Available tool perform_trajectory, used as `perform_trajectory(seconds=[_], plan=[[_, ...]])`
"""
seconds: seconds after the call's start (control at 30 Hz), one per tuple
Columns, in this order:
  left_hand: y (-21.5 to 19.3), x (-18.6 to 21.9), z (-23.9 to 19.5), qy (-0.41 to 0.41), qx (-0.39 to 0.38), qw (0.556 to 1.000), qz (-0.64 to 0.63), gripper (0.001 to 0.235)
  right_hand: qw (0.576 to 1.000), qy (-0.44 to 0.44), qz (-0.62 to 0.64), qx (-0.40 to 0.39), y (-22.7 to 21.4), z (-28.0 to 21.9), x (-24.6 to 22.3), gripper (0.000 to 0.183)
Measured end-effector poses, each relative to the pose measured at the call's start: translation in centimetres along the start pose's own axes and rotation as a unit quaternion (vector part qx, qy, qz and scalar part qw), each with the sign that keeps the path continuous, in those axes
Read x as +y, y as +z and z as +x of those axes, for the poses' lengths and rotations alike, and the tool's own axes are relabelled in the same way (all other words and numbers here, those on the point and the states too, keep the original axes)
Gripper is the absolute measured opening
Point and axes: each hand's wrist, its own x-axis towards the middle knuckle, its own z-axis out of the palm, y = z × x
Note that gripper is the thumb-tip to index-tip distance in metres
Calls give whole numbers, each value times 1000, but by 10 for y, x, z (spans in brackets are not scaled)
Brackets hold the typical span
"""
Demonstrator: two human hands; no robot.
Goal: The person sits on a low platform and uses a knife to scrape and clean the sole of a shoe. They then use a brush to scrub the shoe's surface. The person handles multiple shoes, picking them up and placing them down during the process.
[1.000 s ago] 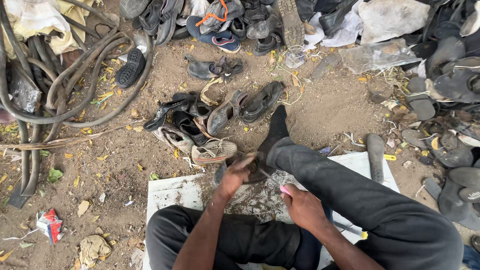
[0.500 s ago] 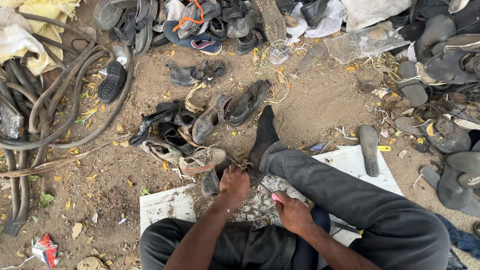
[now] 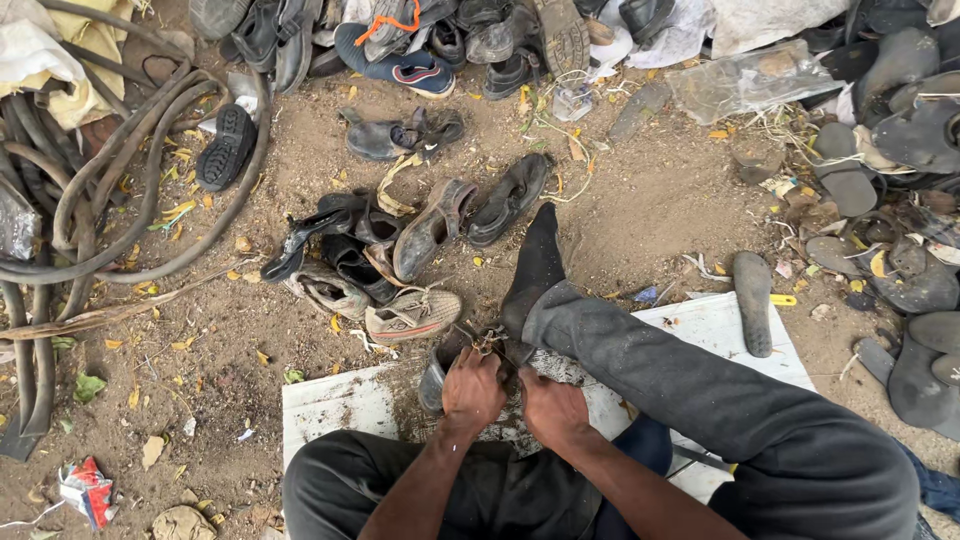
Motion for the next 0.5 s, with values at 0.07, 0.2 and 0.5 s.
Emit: perform_trajectory(seconds=[0.07, 0.2, 0.5], plan=[[-1, -1, 1, -19, 6, 999, -45, 10, 1000, 9, -19, -17, -2, 2, -2, 28], [5, -6, -7, 17, 39, 997, -72, 9, 990, 53, -45, -127, -19, -25, -6, 44], [24, -16, -3, 9, 15, 996, -85, 9, 991, 42, -62, -108, -3, -35, 3, 36]])
